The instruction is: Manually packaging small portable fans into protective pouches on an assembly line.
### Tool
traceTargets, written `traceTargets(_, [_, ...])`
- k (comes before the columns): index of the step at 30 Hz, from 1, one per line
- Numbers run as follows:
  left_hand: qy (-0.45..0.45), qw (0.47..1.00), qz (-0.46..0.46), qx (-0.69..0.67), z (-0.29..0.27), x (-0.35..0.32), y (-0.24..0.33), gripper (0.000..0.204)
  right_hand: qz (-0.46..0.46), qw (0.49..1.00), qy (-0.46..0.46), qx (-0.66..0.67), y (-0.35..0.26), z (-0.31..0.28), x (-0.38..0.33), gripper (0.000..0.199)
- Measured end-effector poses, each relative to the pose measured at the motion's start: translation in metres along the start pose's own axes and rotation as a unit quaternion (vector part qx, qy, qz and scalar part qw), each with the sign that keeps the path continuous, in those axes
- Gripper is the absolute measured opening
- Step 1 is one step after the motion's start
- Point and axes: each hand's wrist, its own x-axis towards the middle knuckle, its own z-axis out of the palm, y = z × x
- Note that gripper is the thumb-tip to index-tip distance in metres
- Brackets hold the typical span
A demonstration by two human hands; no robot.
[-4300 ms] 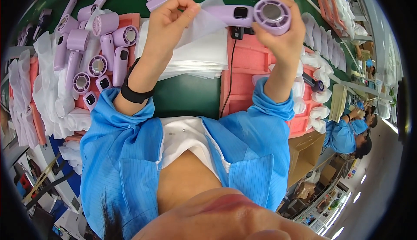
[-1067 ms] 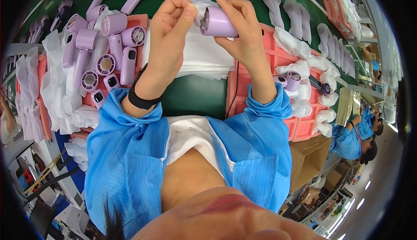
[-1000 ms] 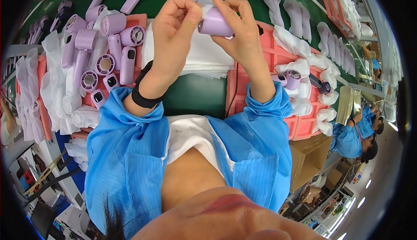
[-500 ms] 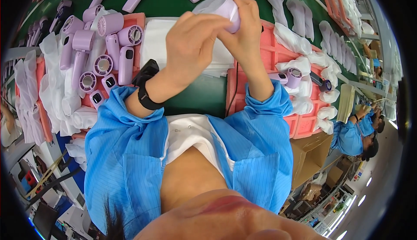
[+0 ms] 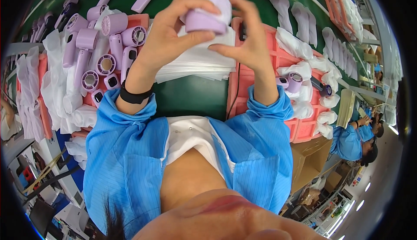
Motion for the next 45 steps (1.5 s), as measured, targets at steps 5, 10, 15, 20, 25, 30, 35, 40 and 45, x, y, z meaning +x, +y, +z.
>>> traceTargets(5, [0.084, 0.994, 0.053, -0.051, 0.011, -0.004, 0.001, 0.043, 0.0, 0.988, -0.02, -0.151, 0.016, -0.003, -0.004, 0.043])
traceTargets(10, [0.205, 0.974, 0.076, 0.052, 0.028, -0.008, -0.006, 0.036, -0.015, 0.936, 0.039, -0.349, 0.001, 0.005, -0.004, 0.045])
traceTargets(15, [0.196, 0.938, 0.078, 0.274, 0.021, -0.012, -0.001, 0.023, 0.039, 0.929, 0.051, -0.364, -0.002, 0.01, -0.007, 0.043])
traceTargets(20, [0.168, 0.932, 0.043, 0.317, 0.01, -0.006, 0.013, 0.016, 0.189, 0.966, -0.004, -0.175, -0.022, 0.0, -0.013, 0.04])
traceTargets(25, [0.145, 0.964, -0.198, -0.098, 0.0, -0.004, 0.002, 0.019, 0.32, 0.92, -0.213, 0.069, -0.01, -0.053, -0.001, 0.041])
traceTargets(30, [0.163, 0.956, -0.236, 0.064, 0.01, 0.007, -0.064, 0.023, 0.366, 0.888, -0.279, -0.012, 0.033, -0.103, 0.032, 0.043])
traceTargets(35, [0.073, 0.936, -0.108, 0.326, 0.058, -0.015, -0.081, 0.024, 0.337, 0.856, 0.032, -0.392, 0.188, -0.162, 0.027, 0.048])
traceTargets(40, [-0.072, 0.901, -0.092, 0.417, 0.067, -0.031, -0.08, 0.02, 0.242, 0.707, -0.067, -0.661, 0.235, -0.155, 0.044, 0.052])
traceTargets(45, [-0.047, 0.904, -0.046, 0.421, 0.072, -0.036, -0.087, 0.019, 0.167, 0.952, -0.003, -0.255, 0.245, -0.108, 0.068, 0.054])
